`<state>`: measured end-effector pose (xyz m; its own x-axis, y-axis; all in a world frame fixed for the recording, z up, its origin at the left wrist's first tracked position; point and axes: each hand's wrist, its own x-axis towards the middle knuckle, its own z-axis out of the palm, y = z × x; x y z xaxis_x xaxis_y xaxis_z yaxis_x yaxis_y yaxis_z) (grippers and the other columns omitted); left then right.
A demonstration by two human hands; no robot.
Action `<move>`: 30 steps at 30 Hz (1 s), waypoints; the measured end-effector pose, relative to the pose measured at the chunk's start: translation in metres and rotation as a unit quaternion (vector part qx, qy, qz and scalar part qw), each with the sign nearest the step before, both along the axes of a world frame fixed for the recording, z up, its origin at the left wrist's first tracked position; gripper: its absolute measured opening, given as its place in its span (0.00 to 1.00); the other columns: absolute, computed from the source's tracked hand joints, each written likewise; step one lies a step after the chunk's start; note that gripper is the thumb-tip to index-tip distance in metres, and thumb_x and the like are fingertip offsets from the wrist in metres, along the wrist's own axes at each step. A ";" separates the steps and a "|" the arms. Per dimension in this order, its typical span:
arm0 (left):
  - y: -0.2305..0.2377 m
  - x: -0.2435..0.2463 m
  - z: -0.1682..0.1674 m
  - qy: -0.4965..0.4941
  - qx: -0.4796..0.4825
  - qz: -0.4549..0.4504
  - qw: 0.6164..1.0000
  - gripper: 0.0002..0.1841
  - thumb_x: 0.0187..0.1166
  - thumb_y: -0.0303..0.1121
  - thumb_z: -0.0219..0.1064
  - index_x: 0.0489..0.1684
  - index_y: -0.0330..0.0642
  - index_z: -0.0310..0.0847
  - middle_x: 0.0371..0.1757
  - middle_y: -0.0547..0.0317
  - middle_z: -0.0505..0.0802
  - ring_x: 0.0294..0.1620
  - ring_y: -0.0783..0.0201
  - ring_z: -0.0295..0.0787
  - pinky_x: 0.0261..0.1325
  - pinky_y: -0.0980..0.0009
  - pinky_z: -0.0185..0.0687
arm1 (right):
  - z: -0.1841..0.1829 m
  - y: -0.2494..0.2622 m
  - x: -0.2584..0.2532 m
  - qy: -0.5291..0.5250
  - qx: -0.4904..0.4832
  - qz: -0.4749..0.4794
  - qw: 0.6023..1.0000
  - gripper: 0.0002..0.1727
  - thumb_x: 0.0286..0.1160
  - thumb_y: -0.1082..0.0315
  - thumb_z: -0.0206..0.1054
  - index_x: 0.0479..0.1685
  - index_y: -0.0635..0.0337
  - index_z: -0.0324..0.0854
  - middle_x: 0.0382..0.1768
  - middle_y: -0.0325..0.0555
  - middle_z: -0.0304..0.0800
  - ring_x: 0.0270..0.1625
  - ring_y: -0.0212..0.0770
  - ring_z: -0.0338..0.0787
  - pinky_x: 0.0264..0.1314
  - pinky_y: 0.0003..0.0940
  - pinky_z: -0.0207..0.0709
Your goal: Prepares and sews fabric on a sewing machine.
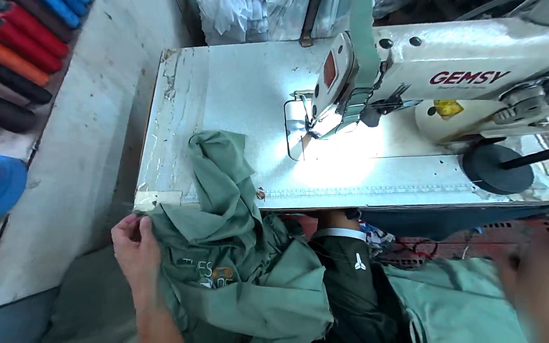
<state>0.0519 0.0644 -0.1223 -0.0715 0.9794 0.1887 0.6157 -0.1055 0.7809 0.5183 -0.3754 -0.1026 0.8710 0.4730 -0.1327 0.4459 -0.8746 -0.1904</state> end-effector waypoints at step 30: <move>-0.128 0.157 0.041 -0.427 -0.170 -0.318 0.829 0.08 0.88 0.35 0.61 0.45 0.46 0.86 0.37 0.67 0.91 0.35 0.74 0.87 0.44 0.74 0.88 | 0.021 0.157 -0.136 0.142 0.502 0.206 0.828 0.15 0.90 0.55 0.60 0.34 0.51 0.76 0.23 0.26 0.73 0.23 0.13 0.69 0.23 0.09 0.63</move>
